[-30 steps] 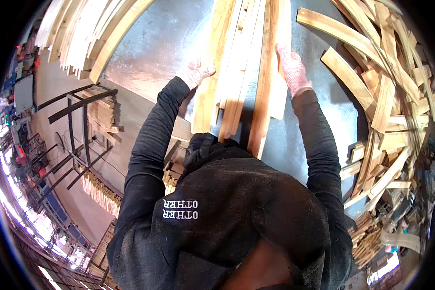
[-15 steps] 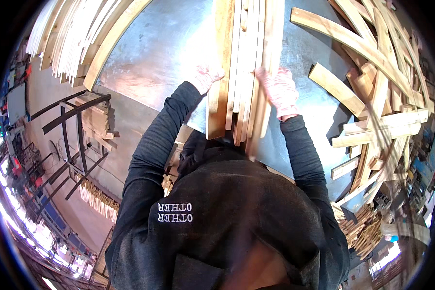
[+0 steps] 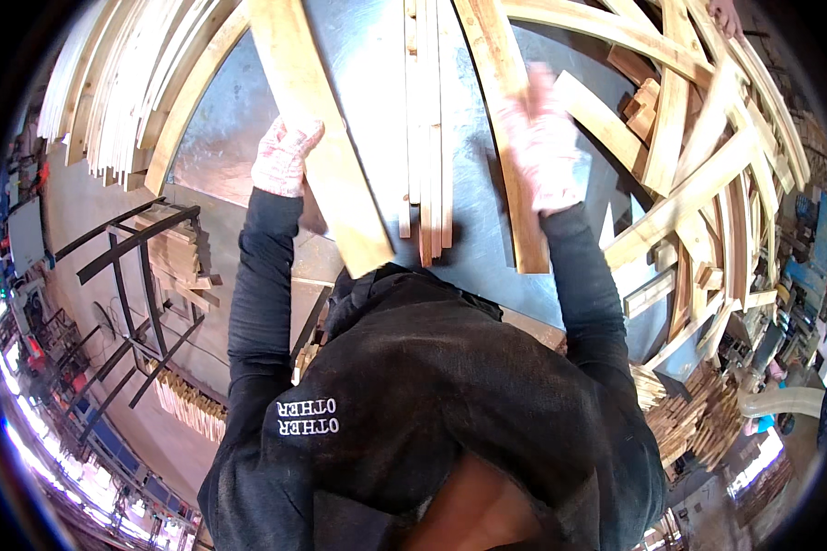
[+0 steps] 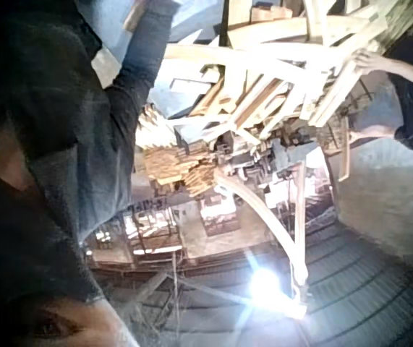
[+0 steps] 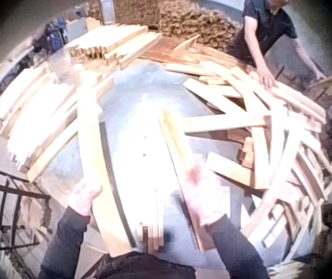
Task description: The person sorts and stacks wooden planks on a metal table. They pick up planks from a scattered pile, align them, and place them into a neat stack.
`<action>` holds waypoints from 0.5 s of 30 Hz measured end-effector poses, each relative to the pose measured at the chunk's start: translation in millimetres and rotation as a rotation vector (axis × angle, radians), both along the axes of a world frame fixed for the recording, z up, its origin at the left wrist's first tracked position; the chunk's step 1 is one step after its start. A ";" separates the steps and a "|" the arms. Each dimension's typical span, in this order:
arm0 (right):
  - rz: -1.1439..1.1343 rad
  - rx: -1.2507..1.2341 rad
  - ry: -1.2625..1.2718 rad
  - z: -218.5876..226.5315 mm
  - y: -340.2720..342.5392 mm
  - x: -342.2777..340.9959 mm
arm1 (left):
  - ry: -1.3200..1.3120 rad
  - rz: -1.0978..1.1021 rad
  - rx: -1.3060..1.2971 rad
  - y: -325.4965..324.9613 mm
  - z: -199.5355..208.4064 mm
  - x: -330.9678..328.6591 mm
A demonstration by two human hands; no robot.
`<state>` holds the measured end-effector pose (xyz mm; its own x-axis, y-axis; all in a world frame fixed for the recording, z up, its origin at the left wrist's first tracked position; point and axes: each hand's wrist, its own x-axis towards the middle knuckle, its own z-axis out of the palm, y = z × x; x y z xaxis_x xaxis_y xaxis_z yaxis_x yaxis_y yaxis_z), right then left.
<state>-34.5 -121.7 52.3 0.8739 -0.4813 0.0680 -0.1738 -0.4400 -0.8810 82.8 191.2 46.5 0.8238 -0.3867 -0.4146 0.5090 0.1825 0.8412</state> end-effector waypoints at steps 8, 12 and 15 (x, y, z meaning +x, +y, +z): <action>0.738 0.138 0.383 66.8 42.3 -6.6 | -1.179 0.429 0.951 -21.0 57.9 -7.8; 0.901 -0.575 0.193 81.8 -2.4 -4.9 | -1.613 -0.625 1.414 17.2 122.5 7.7; 0.904 -0.769 -0.092 92.7 -14.1 24.3 | -0.841 -1.224 1.675 20.5 117.5 -6.4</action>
<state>-10.2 -135.8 145.1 0.8523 0.5011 0.1499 0.5212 -0.7889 -0.3256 76.4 211.7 163.9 0.6437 -0.4717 -0.6027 -0.6638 -0.7360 -0.1329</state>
